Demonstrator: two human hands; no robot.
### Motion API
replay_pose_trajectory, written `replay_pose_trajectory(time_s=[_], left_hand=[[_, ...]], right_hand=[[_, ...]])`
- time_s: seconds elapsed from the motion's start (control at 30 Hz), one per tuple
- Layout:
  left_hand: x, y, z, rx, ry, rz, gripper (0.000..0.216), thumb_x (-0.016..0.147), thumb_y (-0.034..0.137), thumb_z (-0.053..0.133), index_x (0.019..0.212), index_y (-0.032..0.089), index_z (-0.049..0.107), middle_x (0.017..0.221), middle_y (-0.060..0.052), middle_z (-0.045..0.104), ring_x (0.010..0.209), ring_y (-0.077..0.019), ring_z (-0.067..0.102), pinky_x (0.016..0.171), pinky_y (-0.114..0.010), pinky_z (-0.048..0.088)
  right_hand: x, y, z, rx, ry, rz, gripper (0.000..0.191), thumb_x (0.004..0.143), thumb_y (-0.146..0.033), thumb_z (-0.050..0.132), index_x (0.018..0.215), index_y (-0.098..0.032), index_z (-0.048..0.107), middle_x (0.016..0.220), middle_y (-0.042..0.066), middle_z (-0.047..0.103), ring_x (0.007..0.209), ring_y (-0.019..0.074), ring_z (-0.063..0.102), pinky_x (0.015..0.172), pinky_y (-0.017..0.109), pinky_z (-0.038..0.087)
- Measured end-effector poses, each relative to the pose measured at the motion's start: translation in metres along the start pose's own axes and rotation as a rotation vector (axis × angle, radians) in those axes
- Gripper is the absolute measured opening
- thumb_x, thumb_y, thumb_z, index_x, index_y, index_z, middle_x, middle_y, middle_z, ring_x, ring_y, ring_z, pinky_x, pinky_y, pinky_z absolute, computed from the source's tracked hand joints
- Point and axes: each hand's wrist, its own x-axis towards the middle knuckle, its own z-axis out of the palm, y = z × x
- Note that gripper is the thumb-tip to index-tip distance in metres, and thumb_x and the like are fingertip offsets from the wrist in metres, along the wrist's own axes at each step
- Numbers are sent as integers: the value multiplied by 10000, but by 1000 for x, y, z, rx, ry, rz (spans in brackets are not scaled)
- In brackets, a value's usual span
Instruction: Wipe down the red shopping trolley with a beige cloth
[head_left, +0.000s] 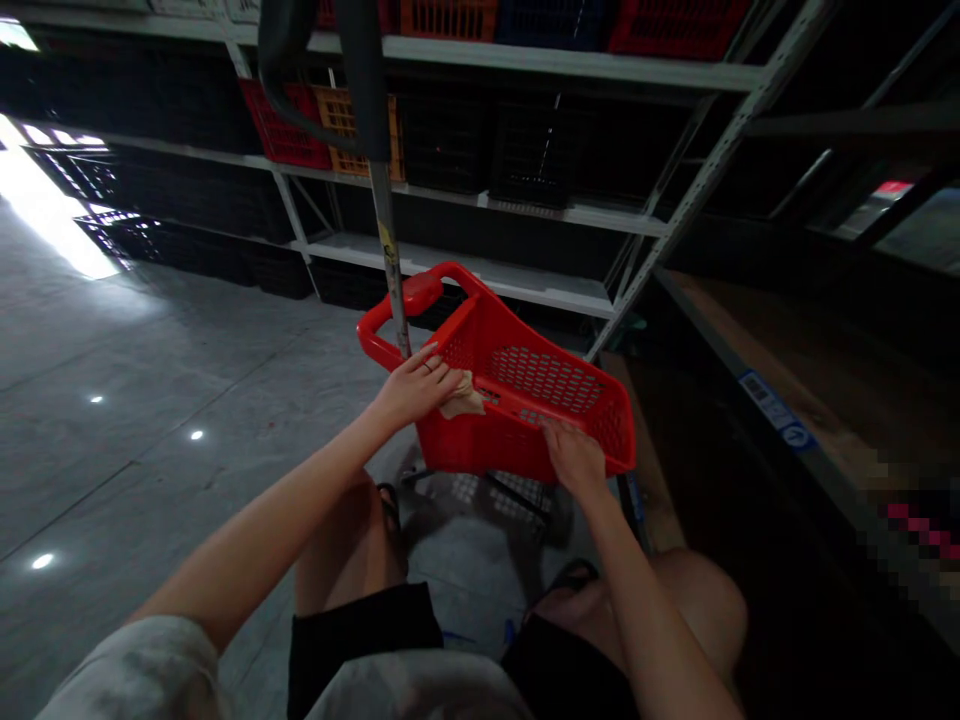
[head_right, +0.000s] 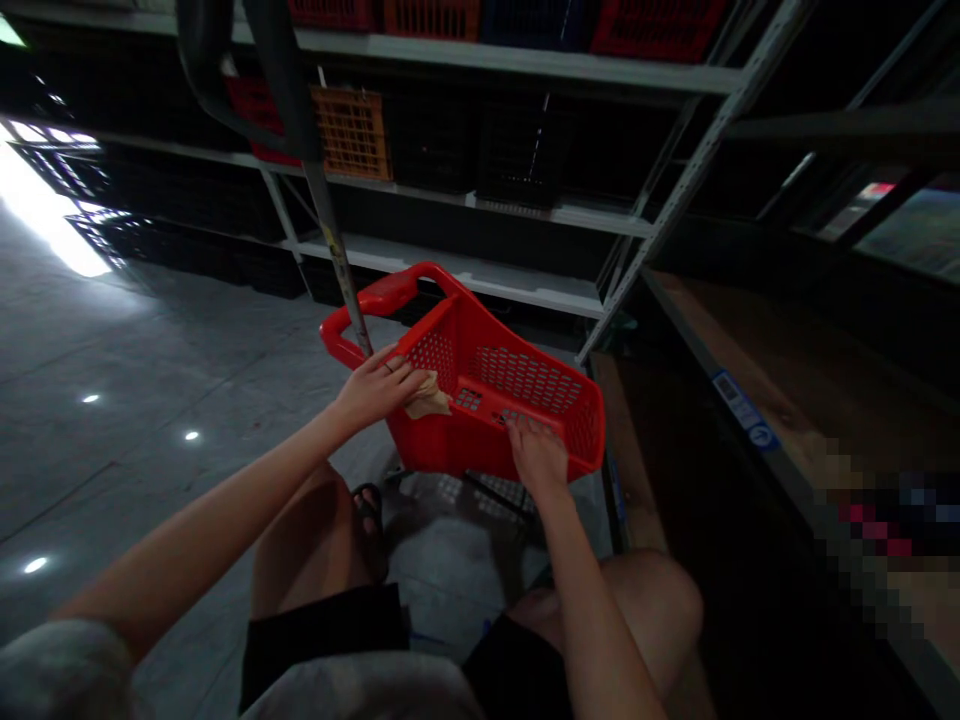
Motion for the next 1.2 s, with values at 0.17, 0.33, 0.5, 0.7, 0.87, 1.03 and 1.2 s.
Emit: replay_pose_trajectory(time_s=[0.17,0.33,0.5,0.7,0.87,1.03,1.2], left_hand=[[-37,6,-23,-11,61,-245,298,1042,395,509,1171,210,704,992,-86,747,1007,-230,677,1175,-450,414],[-21,63,-31,-93,-62,-328,259,1028,256,513,1186,157,693,980,-114,764,960,-249,701,1115,-459,454],[10,76,-46,-171,-365,-198,343,976,145,561,1310,115,632,1002,-143,783,912,-263,748,836,-371,533],[2,9,-72,-44,-514,-82,339,946,399,679,1083,95,742,918,-191,783,908,-352,750,813,-417,512],[-11,-4,-70,10,-482,-31,330,1012,412,561,944,134,727,830,-160,758,807,-334,735,662,-372,466],[-14,3,-59,82,-380,-16,335,1040,389,490,916,158,698,801,-130,728,752,-312,709,653,-378,438],[5,8,-48,83,-384,-40,391,1059,427,427,932,177,699,812,-133,733,788,-305,706,677,-380,424]], right_hand=[[5,-5,3,63,32,13,465,1100,-368,294,1285,-194,683,1343,125,704,1219,266,644,963,380,441],[-8,-50,8,305,109,-54,497,1067,-408,411,1497,-178,500,1314,142,718,1242,290,629,1118,499,349],[-8,-96,10,514,217,-301,600,991,-296,529,1562,-161,402,1481,163,603,1270,290,599,1101,477,411],[-5,-92,22,513,382,-241,345,926,-134,554,1234,-203,692,1170,121,722,1090,268,626,975,405,510],[-30,-40,56,439,644,-171,326,901,-101,514,1131,-219,712,1105,118,697,1058,245,612,978,388,505],[-50,42,86,550,882,484,303,799,-163,511,1067,-196,649,1030,115,654,1001,269,623,943,429,506],[-17,-9,83,774,766,625,353,830,-175,452,1155,-164,589,1188,173,618,1169,270,587,1072,429,450]])
